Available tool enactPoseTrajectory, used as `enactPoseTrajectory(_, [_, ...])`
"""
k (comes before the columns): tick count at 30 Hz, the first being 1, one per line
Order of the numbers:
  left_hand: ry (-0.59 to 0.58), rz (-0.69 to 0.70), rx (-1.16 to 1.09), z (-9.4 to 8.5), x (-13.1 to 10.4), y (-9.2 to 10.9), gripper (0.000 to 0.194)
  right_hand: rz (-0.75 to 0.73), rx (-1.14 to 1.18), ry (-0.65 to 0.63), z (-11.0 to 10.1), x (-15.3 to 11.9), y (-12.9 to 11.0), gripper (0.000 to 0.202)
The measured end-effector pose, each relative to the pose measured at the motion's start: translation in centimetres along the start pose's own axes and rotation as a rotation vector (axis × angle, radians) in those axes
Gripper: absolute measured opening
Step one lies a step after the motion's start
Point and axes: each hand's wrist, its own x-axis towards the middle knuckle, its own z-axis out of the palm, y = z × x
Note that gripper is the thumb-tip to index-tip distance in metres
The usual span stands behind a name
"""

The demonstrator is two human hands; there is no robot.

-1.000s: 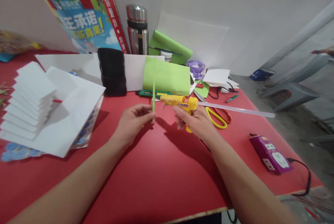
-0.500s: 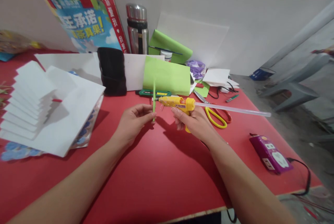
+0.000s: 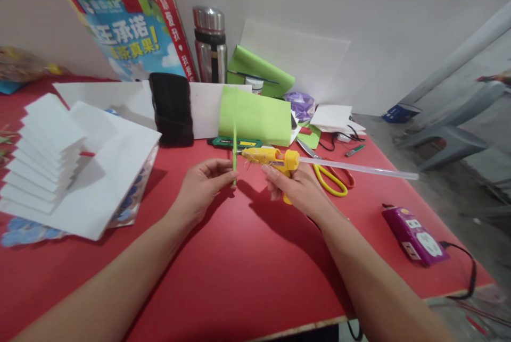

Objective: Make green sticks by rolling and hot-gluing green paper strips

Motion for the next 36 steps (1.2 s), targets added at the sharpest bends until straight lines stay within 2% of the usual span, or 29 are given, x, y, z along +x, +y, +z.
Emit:
enactPoseTrajectory(22, [0.015,0.025,0.002,0.02,0.05,0.06,0.042,0.029,-0.065,-0.007,0.15,-0.08,0.03,0.054])
enactPoseTrajectory(36, [0.029,0.02,0.001,-0.08,-0.03,0.28,0.042,0.016,-0.051,-0.056,0.06,-0.31,-0.49,0.048])
